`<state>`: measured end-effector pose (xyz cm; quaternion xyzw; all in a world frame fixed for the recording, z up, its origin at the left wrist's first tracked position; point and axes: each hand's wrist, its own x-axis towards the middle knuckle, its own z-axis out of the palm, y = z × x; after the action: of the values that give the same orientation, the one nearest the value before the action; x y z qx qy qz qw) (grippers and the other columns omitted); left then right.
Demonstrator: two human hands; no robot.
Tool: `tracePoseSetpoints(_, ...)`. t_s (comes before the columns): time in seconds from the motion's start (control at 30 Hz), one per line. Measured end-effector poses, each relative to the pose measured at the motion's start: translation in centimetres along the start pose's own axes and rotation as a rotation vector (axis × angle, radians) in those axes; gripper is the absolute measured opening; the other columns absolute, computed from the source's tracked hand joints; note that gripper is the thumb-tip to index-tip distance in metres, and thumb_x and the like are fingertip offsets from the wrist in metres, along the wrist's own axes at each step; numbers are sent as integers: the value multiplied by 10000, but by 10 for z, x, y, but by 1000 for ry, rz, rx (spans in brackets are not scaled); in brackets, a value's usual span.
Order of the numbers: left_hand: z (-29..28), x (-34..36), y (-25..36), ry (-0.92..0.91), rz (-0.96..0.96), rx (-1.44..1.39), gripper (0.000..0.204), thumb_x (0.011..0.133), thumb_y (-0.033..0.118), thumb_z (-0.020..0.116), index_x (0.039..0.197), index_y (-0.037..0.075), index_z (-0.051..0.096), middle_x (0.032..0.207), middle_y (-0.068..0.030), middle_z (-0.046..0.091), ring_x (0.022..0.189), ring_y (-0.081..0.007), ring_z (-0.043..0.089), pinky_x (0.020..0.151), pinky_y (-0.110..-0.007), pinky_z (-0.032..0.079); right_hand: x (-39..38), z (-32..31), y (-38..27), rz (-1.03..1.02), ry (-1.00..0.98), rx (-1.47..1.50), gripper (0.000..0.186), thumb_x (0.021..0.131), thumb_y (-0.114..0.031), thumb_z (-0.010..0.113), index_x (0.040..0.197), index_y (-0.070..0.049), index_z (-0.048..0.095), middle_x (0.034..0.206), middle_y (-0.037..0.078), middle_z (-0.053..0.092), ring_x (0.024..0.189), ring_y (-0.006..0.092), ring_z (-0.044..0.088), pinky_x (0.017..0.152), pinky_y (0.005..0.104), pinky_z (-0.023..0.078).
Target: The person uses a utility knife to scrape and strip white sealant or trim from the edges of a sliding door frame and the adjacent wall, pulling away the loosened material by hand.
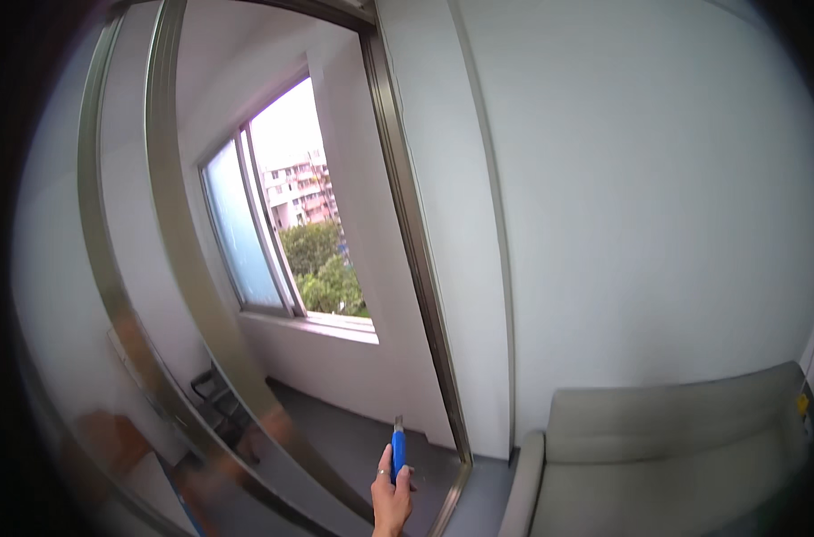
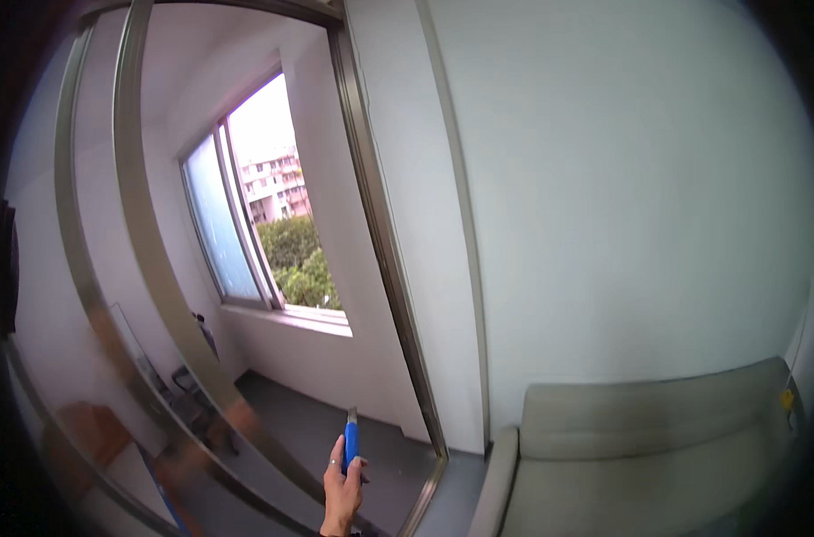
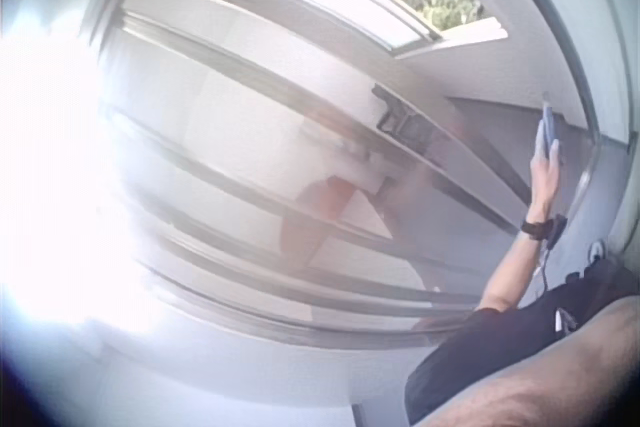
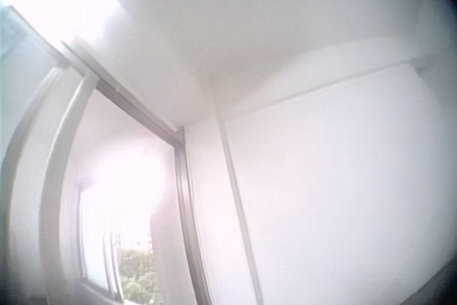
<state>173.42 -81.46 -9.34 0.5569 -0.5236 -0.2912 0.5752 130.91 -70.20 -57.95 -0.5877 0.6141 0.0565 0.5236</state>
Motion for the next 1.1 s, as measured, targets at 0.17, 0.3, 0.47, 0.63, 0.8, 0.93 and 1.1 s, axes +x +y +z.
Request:
tracePoseSetpoints(0.17,24,136,57,69,180,-16,534,937,83,502,1448,2,369,845,-85,641,651,-128,587,610,-281,494,87,-27,-78,134,4,598,104,854,-102,599,826,-104,698,636,100,621,479,221,517,417,390,403)
tracePoseSetpoints(0.3,37,240,86,137,424,-35,581,922,51,472,1480,7,314,929,-99,616,692,-148,577,641,-280,492,119,-82,-146,116,99,804,138,856,-144,603,767,-71,680,642,115,625,496,236,536,431,404,413)
tracePoseSetpoints(0.47,46,345,162,165,626,-137,509,977,117,467,1465,39,345,1009,-142,628,603,-120,591,533,-266,502,178,-114,-175,109,66,890,196,832,-240,624,787,-51,649,733,130,629,636,255,561,584,423,459)
tracePoseSetpoints(0.63,60,430,237,257,737,-1,480,969,127,488,1428,18,403,857,-114,638,550,-104,556,489,-260,458,212,-130,-197,98,91,712,227,853,-281,627,903,-62,648,854,117,633,765,251,566,690,422,462)
tracePoseSetpoints(0.8,62,499,279,277,816,36,493,966,145,468,1429,-7,392,863,-110,624,560,-102,548,495,-260,447,250,-169,-246,-75,184,588,224,841,-277,626,841,-54,650,790,133,635,706,259,570,661,421,467)
tracePoseSetpoints(0.93,67,535,282,288,871,10,482,958,146,499,1401,-23,406,841,-106,596,573,-115,552,508,-263,450,261,-215,-309,-269,291,507,230,832,-273,624,791,-48,652,738,146,637,658,265,573,638,420,471)
tracePoseSetpoints(1.1,77,588,269,266,787,-44,371,901,225,643,1120,-63,561,779,-89,582,599,-138,557,532,-272,452,273,-267,-366,-448,383,460,247,820,-269,623,729,-41,655,674,163,638,598,273,577,608,419,475)
